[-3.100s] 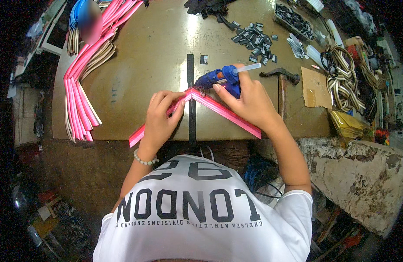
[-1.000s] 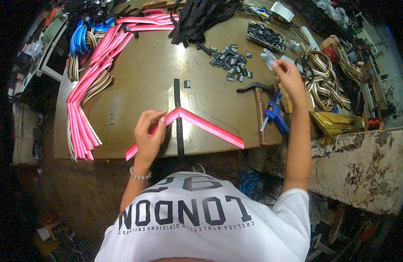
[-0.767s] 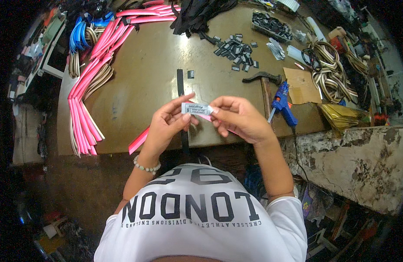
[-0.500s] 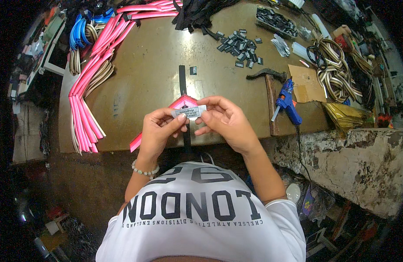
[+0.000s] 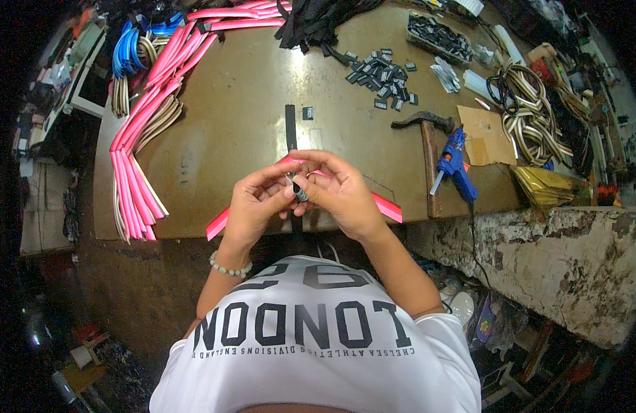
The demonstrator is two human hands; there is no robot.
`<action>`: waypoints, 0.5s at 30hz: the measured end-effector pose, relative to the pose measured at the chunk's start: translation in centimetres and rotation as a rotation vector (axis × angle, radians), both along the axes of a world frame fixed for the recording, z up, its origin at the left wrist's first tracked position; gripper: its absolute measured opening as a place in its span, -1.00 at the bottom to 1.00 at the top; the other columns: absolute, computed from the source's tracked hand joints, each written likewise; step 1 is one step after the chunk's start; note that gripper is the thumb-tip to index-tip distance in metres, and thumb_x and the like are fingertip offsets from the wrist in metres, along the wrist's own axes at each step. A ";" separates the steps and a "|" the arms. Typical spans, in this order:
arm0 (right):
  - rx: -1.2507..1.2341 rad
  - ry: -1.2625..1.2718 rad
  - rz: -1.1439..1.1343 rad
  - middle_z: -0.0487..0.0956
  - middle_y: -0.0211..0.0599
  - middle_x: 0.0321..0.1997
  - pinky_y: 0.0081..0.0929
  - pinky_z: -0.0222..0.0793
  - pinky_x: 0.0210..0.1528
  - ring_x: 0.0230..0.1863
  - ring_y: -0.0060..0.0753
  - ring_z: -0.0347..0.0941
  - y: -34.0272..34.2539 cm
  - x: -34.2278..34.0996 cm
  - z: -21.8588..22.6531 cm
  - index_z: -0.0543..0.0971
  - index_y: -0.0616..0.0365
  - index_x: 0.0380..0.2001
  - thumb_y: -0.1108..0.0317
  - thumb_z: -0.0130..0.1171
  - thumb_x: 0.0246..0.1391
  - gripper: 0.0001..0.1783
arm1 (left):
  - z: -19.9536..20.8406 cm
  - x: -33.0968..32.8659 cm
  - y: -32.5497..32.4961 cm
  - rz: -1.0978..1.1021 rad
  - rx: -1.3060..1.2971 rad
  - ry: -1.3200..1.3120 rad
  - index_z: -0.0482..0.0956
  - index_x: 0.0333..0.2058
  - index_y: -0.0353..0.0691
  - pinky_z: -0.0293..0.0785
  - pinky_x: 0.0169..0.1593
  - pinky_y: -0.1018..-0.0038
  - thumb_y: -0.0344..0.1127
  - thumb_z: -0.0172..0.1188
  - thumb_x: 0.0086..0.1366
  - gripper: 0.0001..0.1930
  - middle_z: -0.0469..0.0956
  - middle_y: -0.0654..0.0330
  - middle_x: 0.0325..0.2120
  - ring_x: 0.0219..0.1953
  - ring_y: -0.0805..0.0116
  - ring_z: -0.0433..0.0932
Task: The person repeatedly assembles pink and black straps by applying hot glue, placing small rectangular fasteners, and pressing them together. The person uses a glue gun and a hammer to secure the fasteners, then sets each completed strap aside.
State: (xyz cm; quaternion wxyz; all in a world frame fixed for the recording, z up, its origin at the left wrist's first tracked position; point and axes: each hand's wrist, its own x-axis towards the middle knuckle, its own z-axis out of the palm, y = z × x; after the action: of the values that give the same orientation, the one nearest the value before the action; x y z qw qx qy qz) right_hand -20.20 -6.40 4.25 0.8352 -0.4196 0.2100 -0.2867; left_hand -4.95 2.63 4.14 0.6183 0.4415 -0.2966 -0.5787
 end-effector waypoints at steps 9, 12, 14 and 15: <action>0.252 0.082 0.307 0.56 -0.26 -0.31 -0.52 0.64 -0.32 -0.37 -0.50 0.56 -2.1 -1.2 0.9 0.49 0.33 -0.09 0.29 0.21 0.26 -0.69 | 0.2 1.9 0.0 0.281 -0.640 -1.217 0.68 -0.19 -0.21 0.54 -0.29 0.52 -0.60 0.36 0.09 -0.72 0.61 0.12 -0.28 -0.32 0.34 0.60; 0.068 0.169 0.216 0.58 -0.26 -0.34 -0.54 0.63 -0.33 -0.37 -0.50 0.58 -1.5 -1.1 1.1 0.50 0.35 -0.11 0.33 0.21 0.25 -0.72 | 0.1 1.4 0.0 0.343 -0.500 -1.091 0.67 -0.15 -0.20 0.52 -0.34 0.55 -0.55 0.33 0.16 -0.74 0.61 0.15 -0.29 -0.32 0.41 0.59; -0.017 0.179 0.135 0.59 -0.24 -0.33 -0.54 0.63 -0.35 -0.35 -0.49 0.59 -1.2 -1.0 1.2 0.51 0.36 -0.13 0.39 0.19 0.25 -0.76 | 0.2 1.0 0.1 0.297 -0.268 -0.713 0.66 -0.12 -0.24 0.49 -0.38 0.59 -0.50 0.30 0.23 -0.77 0.62 0.17 -0.30 -0.32 0.47 0.58; -0.034 0.208 0.120 0.60 -0.24 -0.32 -0.55 0.63 -0.34 -0.34 -0.50 0.59 -1.0 -1.0 1.3 0.51 0.36 -0.14 0.41 0.21 0.24 -0.77 | 0.3 0.9 0.3 0.214 -0.116 -0.423 0.65 -0.10 -0.28 0.48 -0.40 0.60 -0.47 0.29 0.26 -0.78 0.62 0.17 -0.31 -0.32 0.49 0.57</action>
State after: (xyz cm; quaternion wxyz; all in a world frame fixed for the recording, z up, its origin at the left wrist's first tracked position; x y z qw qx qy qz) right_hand -21.20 -7.42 5.53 0.8173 -0.4731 0.2652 -0.1945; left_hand -4.04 2.91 4.49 0.6246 0.5455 -0.4037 -0.3865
